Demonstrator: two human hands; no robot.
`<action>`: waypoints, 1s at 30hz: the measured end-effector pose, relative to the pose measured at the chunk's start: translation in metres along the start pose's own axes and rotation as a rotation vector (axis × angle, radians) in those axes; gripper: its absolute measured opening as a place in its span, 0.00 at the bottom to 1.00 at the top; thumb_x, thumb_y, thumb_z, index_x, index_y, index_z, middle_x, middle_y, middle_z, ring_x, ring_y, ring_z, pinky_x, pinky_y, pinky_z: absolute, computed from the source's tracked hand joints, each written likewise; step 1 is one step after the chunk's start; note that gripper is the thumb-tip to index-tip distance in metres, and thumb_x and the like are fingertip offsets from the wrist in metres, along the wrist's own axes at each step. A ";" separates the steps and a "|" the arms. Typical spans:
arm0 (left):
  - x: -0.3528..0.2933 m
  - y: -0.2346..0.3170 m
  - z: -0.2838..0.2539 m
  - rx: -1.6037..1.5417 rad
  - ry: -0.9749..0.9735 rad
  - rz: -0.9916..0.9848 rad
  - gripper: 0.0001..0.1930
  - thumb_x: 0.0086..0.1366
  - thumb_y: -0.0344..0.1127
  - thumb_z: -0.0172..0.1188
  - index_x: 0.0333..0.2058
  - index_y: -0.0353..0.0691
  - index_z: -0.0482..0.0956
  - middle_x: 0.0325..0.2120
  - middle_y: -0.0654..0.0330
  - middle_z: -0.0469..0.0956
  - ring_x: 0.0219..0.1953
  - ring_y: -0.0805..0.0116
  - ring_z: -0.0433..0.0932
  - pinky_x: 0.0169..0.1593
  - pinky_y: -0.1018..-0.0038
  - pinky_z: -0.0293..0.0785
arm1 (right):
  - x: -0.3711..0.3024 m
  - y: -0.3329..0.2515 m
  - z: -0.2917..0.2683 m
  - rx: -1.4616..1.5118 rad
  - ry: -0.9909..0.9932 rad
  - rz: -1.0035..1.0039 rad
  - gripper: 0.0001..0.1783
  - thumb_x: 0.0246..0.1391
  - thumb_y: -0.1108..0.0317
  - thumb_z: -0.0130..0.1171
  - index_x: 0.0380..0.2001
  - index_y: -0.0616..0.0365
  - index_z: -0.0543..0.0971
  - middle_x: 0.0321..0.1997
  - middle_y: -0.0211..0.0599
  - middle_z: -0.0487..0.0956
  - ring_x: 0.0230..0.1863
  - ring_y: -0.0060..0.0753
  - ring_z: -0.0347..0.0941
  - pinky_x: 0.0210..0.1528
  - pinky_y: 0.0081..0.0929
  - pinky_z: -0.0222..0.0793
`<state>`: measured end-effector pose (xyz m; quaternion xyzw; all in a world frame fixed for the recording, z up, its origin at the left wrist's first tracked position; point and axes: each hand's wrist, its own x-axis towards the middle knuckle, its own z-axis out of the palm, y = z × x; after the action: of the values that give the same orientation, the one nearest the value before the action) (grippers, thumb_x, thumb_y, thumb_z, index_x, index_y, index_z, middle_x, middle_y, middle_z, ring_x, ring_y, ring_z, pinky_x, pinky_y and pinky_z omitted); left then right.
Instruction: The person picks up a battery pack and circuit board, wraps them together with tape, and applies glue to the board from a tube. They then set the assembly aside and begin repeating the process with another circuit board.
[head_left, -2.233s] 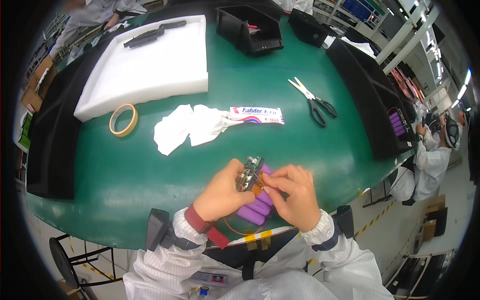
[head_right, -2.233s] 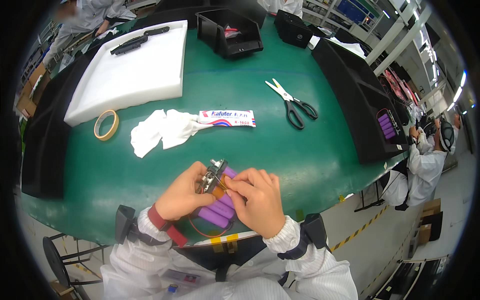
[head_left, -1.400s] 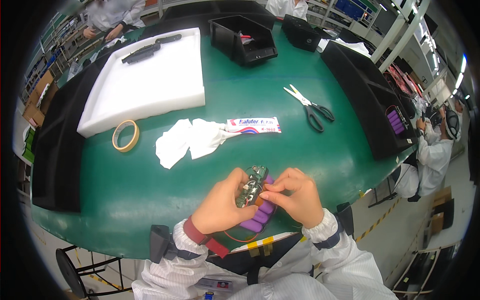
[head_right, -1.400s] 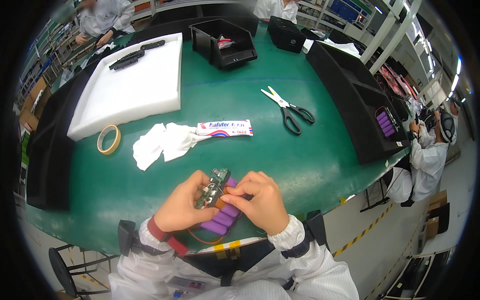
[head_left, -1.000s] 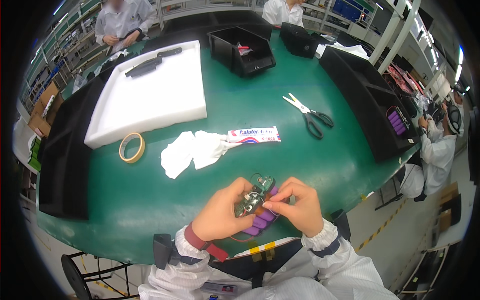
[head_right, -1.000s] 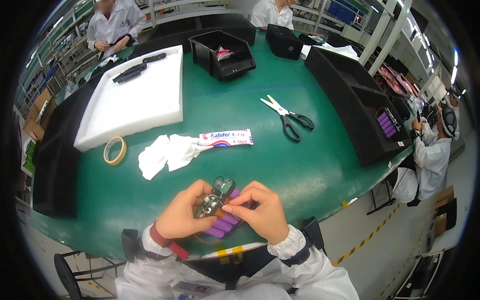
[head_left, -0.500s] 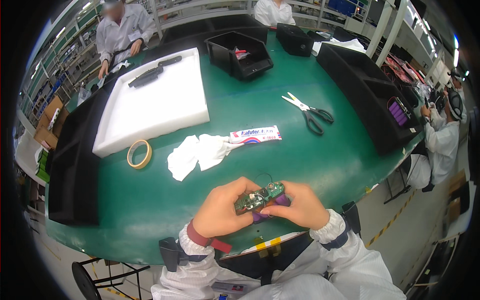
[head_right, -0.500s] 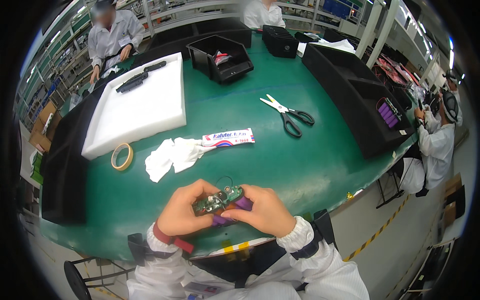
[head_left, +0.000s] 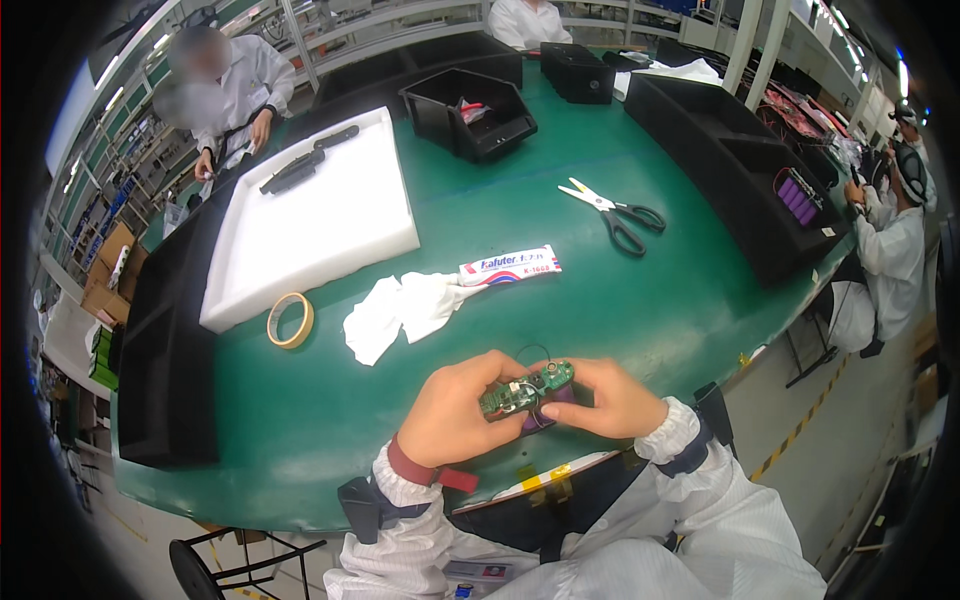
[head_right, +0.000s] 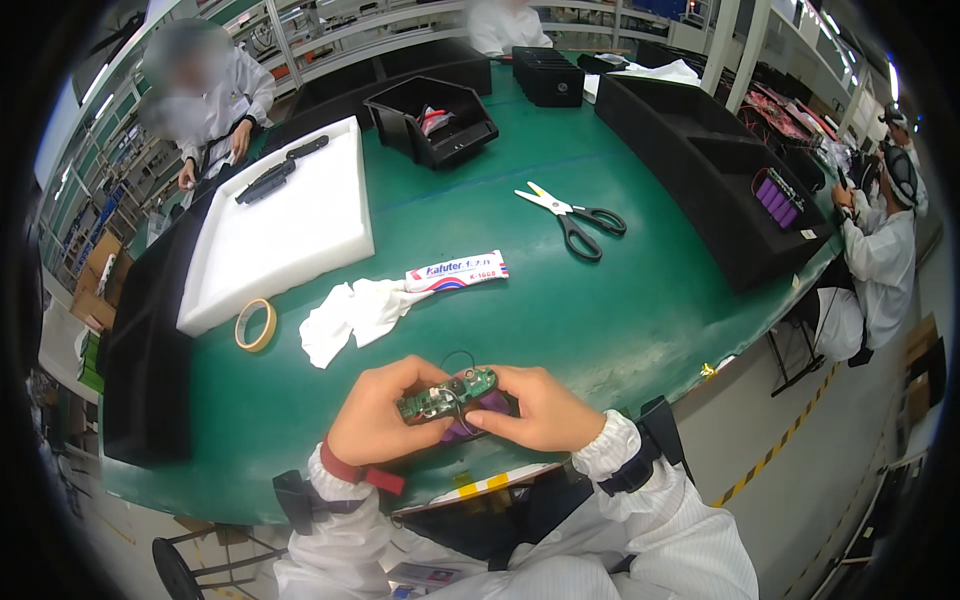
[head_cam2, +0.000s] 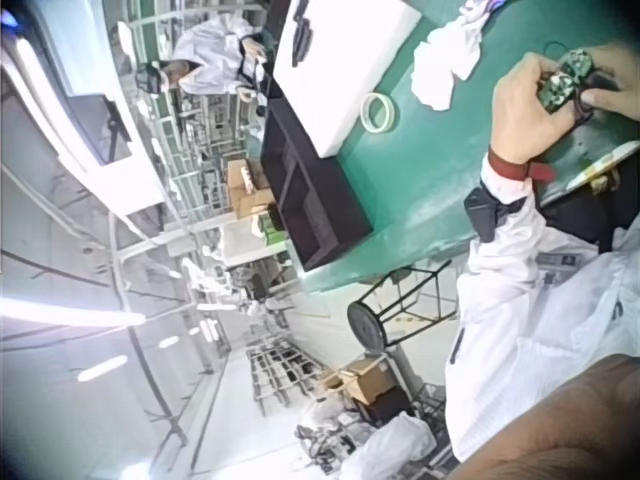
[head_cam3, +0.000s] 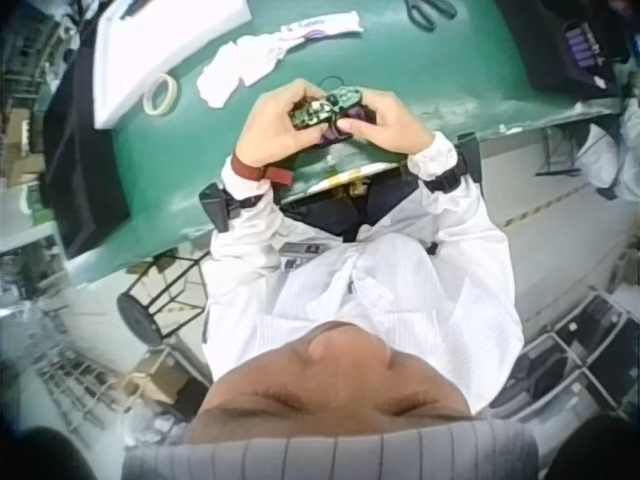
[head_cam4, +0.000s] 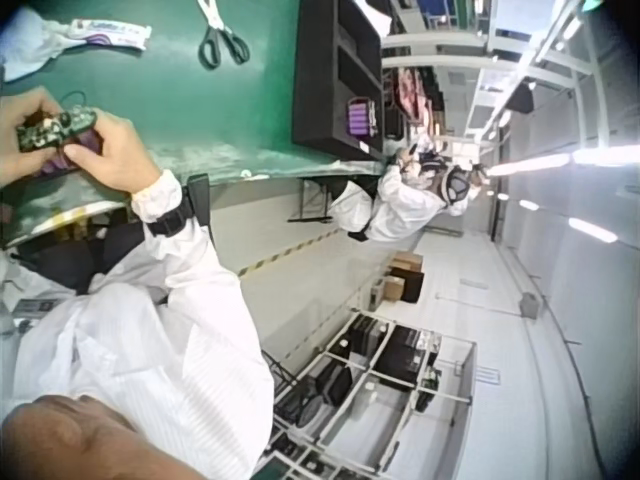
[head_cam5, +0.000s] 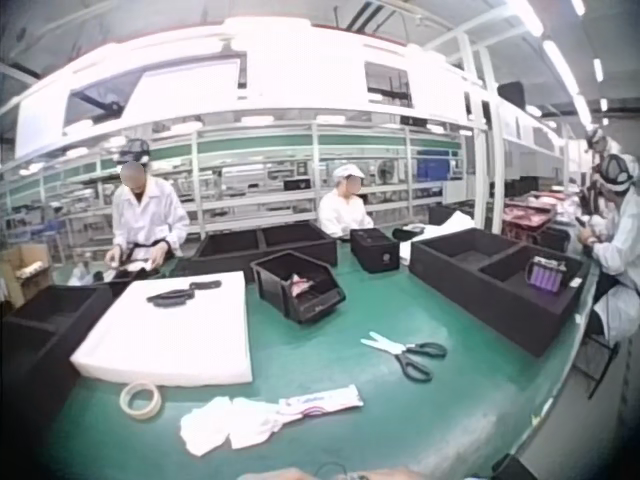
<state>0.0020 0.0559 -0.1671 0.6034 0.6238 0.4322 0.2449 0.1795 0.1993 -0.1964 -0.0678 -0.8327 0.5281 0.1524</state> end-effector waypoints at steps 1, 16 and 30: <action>0.002 -0.002 0.001 0.064 0.016 0.004 0.17 0.49 0.27 0.69 0.39 0.34 0.77 0.27 0.56 0.81 0.28 0.67 0.82 0.33 0.75 0.75 | 0.001 0.009 0.005 0.015 0.053 -0.043 0.19 0.54 0.68 0.65 0.48 0.62 0.76 0.38 0.41 0.80 0.36 0.33 0.76 0.41 0.28 0.70; 0.007 0.027 0.028 0.640 0.170 -0.075 0.14 0.49 0.32 0.63 0.35 0.41 0.71 0.28 0.56 0.77 0.25 0.51 0.79 0.27 0.60 0.74 | -0.003 0.020 0.022 0.063 0.303 -0.063 0.25 0.53 0.71 0.65 0.54 0.62 0.69 0.39 0.47 0.80 0.39 0.46 0.79 0.42 0.35 0.73; 0.008 0.023 0.031 0.590 0.161 -0.087 0.17 0.47 0.31 0.66 0.36 0.41 0.71 0.28 0.55 0.79 0.28 0.50 0.79 0.29 0.60 0.74 | 0.001 0.016 0.019 -0.146 0.271 -0.179 0.30 0.49 0.76 0.65 0.56 0.63 0.67 0.51 0.51 0.75 0.42 0.50 0.78 0.43 0.34 0.75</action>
<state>0.0394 0.0685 -0.1620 0.5849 0.7651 0.2680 0.0273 0.1718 0.1901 -0.2184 -0.0748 -0.8434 0.4365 0.3043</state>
